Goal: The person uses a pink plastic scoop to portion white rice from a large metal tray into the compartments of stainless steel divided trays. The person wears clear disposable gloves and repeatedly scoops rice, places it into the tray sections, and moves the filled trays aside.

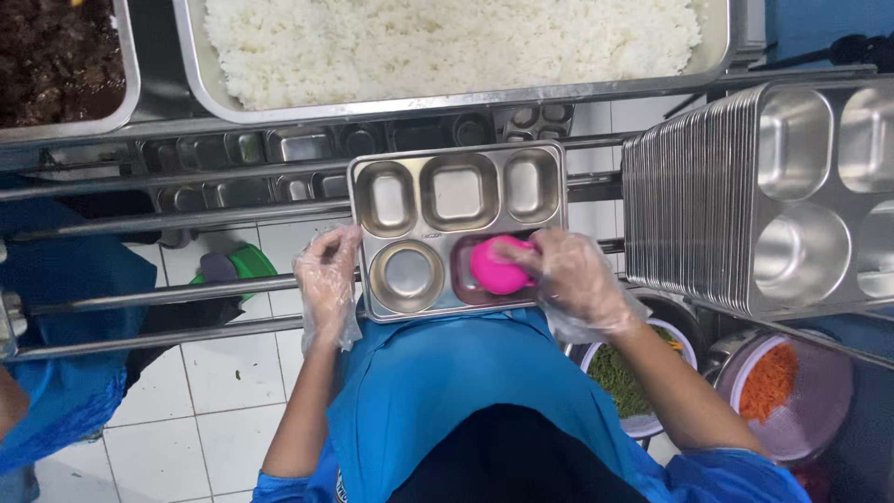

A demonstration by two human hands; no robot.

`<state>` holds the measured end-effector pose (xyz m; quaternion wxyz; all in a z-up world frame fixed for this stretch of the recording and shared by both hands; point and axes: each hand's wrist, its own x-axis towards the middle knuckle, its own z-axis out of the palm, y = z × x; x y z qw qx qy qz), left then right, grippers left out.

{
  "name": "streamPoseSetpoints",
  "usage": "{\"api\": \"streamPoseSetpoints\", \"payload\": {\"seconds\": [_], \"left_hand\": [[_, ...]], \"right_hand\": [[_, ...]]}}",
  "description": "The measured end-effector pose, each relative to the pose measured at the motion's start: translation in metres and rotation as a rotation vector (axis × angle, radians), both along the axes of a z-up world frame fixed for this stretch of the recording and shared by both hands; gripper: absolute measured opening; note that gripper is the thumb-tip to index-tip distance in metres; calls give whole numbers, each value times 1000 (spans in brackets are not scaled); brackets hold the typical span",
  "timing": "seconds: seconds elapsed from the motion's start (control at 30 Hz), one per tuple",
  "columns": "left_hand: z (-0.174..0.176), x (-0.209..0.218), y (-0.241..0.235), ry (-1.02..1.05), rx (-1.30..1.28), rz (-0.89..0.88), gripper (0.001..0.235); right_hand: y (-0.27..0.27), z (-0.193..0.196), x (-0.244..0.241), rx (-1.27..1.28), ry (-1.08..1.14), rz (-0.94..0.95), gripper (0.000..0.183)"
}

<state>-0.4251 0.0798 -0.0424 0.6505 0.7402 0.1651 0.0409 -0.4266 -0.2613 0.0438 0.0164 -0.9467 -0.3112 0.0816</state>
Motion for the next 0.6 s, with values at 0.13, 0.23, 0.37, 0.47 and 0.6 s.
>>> {"api": "streamPoseSetpoints", "payload": {"seconds": [0.13,0.23,0.37,0.47,0.6], "left_hand": [[6,2,11,258,12,-73,28],[-4,12,12,263,-171,-95,34],[3,15,-9,524,195,-276,62],[19,21,-14,661,357,-388,81],[20,35,14,453,341,-406,95]], "right_hand": [[-12,8,7,518,-91,-56,69],[-14,7,9,883,-5,-270,54],[-24,7,31,1093,-146,-334,75],[-23,-4,68,1500,62,-510,41],[-19,17,130,1803,53,-687,52]]}}
